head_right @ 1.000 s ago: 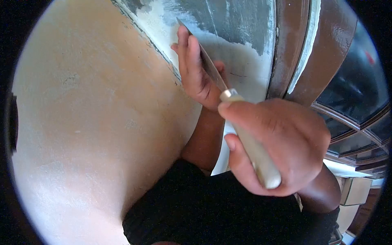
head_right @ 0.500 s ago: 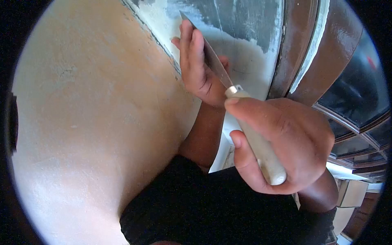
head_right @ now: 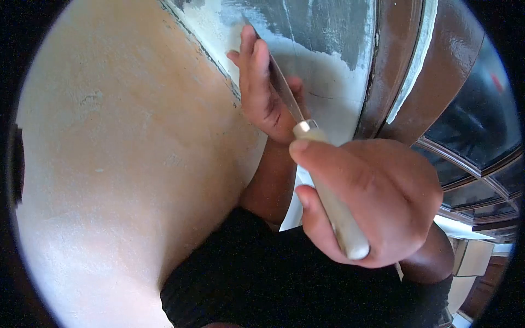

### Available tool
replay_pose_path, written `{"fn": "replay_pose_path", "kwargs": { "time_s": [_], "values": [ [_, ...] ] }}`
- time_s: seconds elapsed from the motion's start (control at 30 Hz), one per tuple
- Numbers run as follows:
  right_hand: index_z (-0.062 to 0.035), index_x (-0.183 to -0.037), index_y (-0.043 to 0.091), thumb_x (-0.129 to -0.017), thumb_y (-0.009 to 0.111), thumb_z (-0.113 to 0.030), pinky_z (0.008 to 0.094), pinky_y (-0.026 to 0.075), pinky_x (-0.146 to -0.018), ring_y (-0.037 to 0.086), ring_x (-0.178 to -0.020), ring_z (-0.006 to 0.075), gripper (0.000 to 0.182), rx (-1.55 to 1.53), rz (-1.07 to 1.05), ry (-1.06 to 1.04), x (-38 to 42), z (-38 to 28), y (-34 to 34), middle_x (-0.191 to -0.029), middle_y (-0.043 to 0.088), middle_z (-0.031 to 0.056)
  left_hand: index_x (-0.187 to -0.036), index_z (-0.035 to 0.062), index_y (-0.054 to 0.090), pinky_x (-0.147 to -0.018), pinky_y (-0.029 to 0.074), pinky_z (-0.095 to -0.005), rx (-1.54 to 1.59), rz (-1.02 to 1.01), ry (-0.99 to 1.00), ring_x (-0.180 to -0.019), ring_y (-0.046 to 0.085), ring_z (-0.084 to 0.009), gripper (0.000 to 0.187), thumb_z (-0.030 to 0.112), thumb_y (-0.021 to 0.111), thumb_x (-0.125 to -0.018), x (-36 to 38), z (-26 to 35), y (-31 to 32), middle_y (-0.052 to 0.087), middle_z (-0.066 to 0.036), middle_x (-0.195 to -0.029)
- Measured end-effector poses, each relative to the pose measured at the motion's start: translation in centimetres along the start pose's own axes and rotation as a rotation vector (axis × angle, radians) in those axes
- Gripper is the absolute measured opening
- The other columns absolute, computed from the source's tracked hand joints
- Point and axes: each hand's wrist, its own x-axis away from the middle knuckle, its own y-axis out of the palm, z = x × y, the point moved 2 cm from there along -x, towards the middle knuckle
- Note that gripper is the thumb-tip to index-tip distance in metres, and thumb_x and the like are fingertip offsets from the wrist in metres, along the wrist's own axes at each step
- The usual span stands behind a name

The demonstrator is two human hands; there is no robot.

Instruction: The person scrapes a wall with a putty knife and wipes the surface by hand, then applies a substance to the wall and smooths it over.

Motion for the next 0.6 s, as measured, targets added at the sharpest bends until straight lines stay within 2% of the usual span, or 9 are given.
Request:
{"fn": "replay_pose_path", "kwargs": {
  "time_s": [0.23,0.33,0.6],
  "values": [
    [0.0042,-0.103,0.066,-0.075,0.069,-0.006,0.0285,0.054,-0.064,0.069,-0.067,0.023,0.031,-0.016,0.052,0.009,0.18,0.5,0.19,-0.086,0.071,0.0159,-0.124,0.001,0.065,-0.118,-0.002,-0.0542,-0.001,-0.052,0.028,-0.135,0.044,-0.0458,0.053,0.0,0.049,-0.074,-0.43,0.13,-0.05,0.051,-0.029,-0.14],
    [0.0044,-0.103,0.066,-0.074,0.069,-0.005,0.0284,0.054,-0.065,0.069,-0.068,0.0225,0.031,-0.003,0.02,0.026,0.4,0.75,0.06,-0.087,0.071,0.016,-0.124,0.0004,0.065,-0.118,-0.003,-0.054,0.002,0.002,-0.003,-0.134,0.045,-0.0463,0.051,0.001,0.051,-0.075,-0.35,-0.06,0.1,0.051,-0.029,-0.14],
    [0.0044,-0.103,0.066,-0.075,0.071,-0.008,0.0287,0.053,-0.062,0.068,-0.066,0.0237,0.031,0.027,0.085,-0.008,0.26,0.82,0.34,-0.085,0.07,0.0154,-0.122,0.0015,0.066,-0.118,-0.005,-0.0535,-0.009,-0.024,0.003,-0.132,0.047,-0.0462,0.049,0.004,0.055,-0.074,-0.43,0.06,0.05,0.054,-0.029,-0.137]
  ]
}}
